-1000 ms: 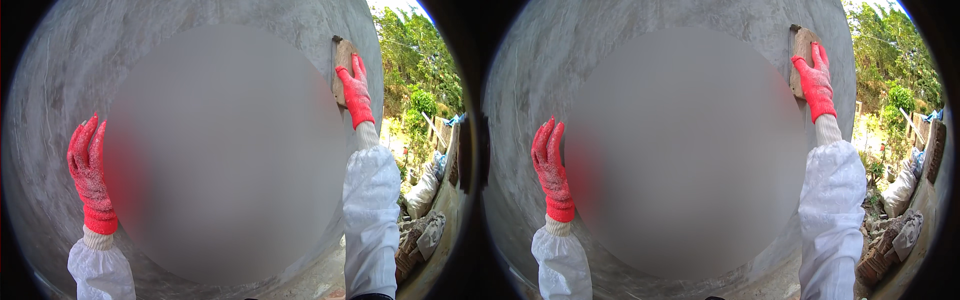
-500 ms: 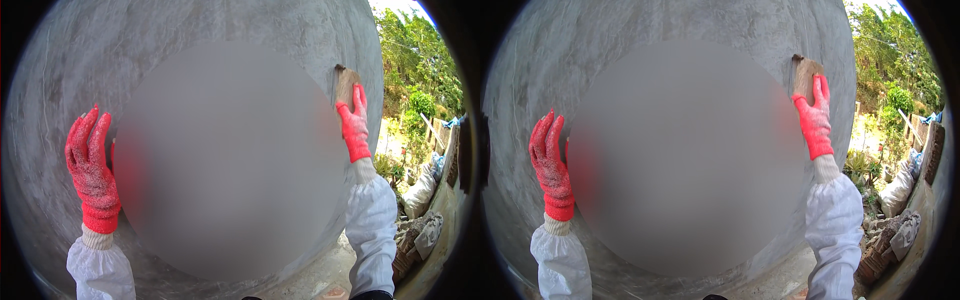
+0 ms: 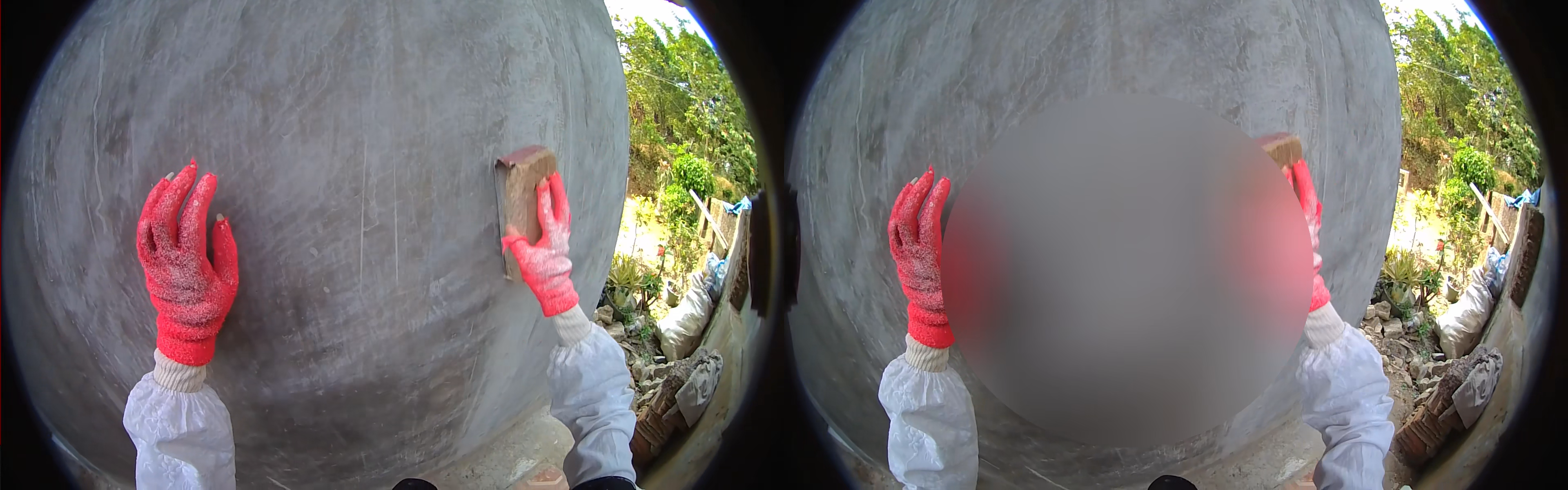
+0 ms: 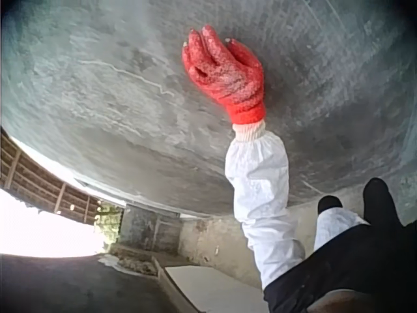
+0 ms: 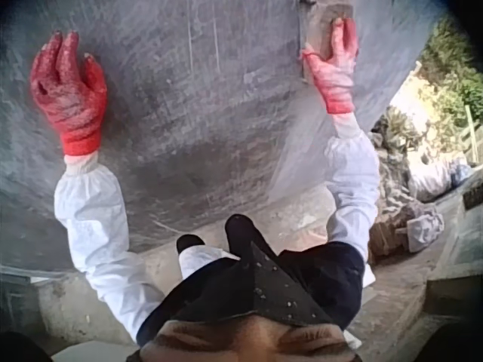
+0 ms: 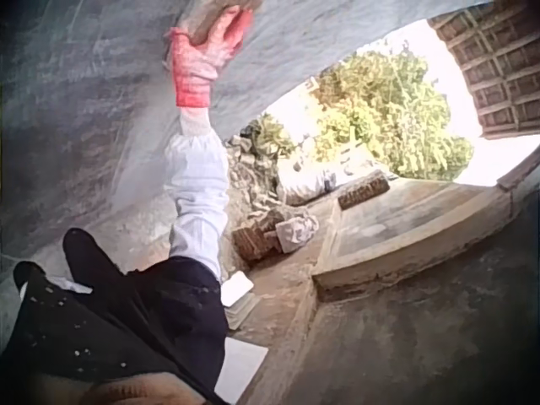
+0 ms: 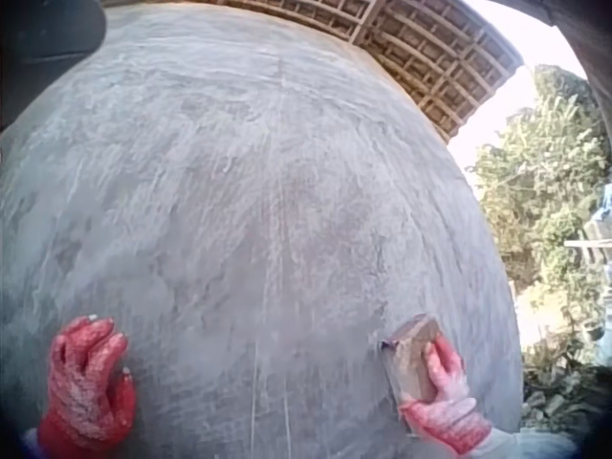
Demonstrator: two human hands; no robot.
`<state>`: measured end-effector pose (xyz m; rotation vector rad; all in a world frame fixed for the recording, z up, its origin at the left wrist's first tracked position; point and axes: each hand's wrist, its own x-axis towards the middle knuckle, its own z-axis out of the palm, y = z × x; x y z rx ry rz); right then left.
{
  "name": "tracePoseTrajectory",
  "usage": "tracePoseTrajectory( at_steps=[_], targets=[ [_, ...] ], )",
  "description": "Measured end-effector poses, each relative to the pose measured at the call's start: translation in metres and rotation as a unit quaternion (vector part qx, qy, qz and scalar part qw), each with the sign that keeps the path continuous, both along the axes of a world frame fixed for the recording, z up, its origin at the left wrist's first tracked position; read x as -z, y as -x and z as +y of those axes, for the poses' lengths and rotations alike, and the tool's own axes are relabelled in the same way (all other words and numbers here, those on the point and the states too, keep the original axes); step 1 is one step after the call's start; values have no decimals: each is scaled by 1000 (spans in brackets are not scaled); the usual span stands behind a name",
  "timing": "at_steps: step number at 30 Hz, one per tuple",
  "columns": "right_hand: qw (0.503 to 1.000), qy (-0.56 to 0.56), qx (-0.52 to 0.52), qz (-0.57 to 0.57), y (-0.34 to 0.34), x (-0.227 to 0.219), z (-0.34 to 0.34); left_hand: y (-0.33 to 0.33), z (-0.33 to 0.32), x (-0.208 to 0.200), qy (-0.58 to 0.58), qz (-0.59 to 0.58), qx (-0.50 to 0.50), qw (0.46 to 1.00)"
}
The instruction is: The person sands the surface of a concrete wall using a sanding block.
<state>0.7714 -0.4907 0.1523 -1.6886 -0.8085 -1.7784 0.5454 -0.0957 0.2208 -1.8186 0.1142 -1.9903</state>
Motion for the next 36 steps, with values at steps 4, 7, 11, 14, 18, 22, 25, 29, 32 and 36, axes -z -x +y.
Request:
tracePoseTrajectory(
  at_steps=[4,7,11,14,18,22,25,29,32,36],
  targets=[
    [994,-107,23,8,-8,-137,-20,-12,-8,0,6,-4,31,999],
    [991,-128,37,19,-6,-105,-6,-12,-7,2,17,9,32,999],
    [999,30,-34,11,33,100,39,2,3,2,10,-1,10,1000],
    [996,78,-18,25,49,127,25,-3,-3,-1,11,1,27,1000],
    [1000,-30,1,0,31,-44,46,0,1,1,9,12,14,1000],
    [991,-130,25,29,39,-128,34,-15,-14,2,17,14,57,998],
    [996,-86,18,9,52,-46,81,-4,3,1,9,10,27,1000],
    [988,140,-61,8,90,129,89,-2,3,-1,8,8,33,999],
    [991,129,-35,-2,82,92,89,-2,2,5,-4,25,52,998],
    [999,-34,9,-7,82,-94,107,19,-9,38,6,41,88,995]
  ],
)
